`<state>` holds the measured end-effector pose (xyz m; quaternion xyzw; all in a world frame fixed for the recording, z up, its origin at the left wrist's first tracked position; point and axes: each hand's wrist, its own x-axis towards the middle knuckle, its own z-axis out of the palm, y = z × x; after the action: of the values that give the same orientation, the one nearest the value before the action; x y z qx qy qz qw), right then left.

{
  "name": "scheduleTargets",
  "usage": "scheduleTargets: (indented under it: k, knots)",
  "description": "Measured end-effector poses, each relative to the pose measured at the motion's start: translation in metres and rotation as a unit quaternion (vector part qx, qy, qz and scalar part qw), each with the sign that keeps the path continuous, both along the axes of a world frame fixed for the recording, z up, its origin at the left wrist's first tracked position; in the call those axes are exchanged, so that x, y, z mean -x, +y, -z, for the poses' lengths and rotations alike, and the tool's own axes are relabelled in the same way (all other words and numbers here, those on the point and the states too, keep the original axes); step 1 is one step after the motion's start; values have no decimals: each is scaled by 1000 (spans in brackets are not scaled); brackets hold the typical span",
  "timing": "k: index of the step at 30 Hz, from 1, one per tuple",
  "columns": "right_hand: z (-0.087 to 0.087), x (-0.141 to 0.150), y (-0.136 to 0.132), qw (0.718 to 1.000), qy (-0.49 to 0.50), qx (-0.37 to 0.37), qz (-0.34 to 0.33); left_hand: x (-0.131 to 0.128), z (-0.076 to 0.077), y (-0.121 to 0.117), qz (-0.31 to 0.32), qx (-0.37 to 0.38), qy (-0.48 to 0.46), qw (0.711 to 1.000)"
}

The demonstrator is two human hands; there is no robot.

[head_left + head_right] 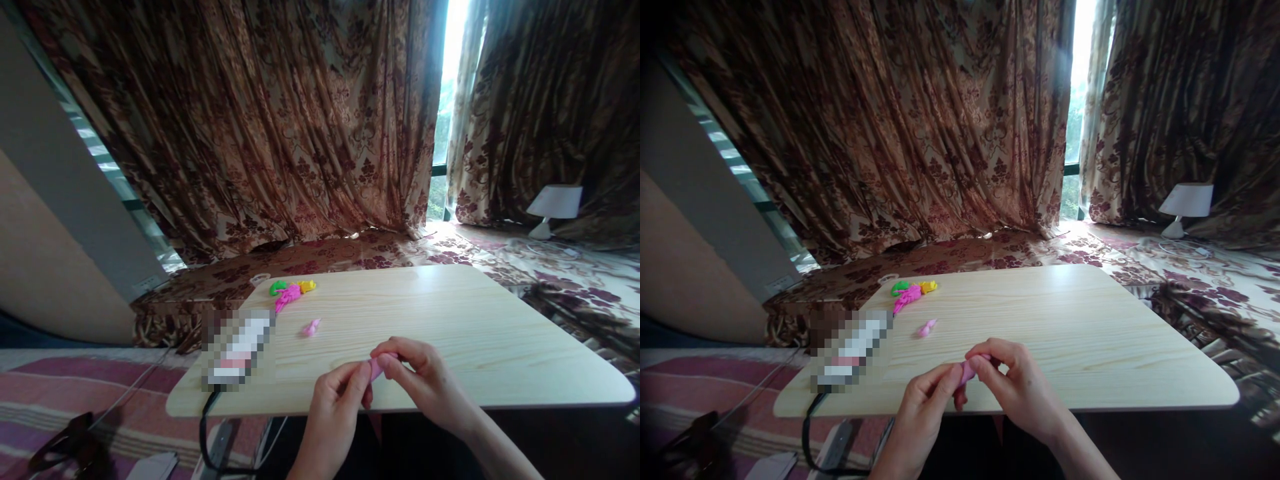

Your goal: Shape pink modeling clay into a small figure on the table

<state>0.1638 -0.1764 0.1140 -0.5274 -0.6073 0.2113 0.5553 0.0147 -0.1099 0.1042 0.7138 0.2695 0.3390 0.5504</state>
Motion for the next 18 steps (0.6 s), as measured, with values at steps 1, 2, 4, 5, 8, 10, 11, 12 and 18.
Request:
scheduleTargets:
  k: [1,2,4,5,8,10,11,12,18]
  knots:
    - [1,0,1,1000,8,2,-2,-1,-1,0,0,6,-6,1000]
    - [2,1,1,1000,16,9,-6,-1,-2,0,-2,12,-14,1000]
    - [8,0,3,998,48,28,-13,-3,-3,-1,-10,21,-33,999]
    - [11,-1,4,996,72,40,-18,-3,-3,-1,-12,22,-38,999]
    - [18,-4,6,990,132,52,-14,-3,-3,-3,-5,26,-40,999]
    - [17,-4,6,994,104,35,4,-3,-4,-2,12,48,-49,998]
    - [15,-2,6,997,71,23,17,-4,-4,-1,20,75,-64,995]
    - [12,0,7,999,32,10,30,-6,-5,1,28,117,-89,989]
    - [5,27,22,985,-103,-89,109,-39,-3,1,120,431,-295,844]
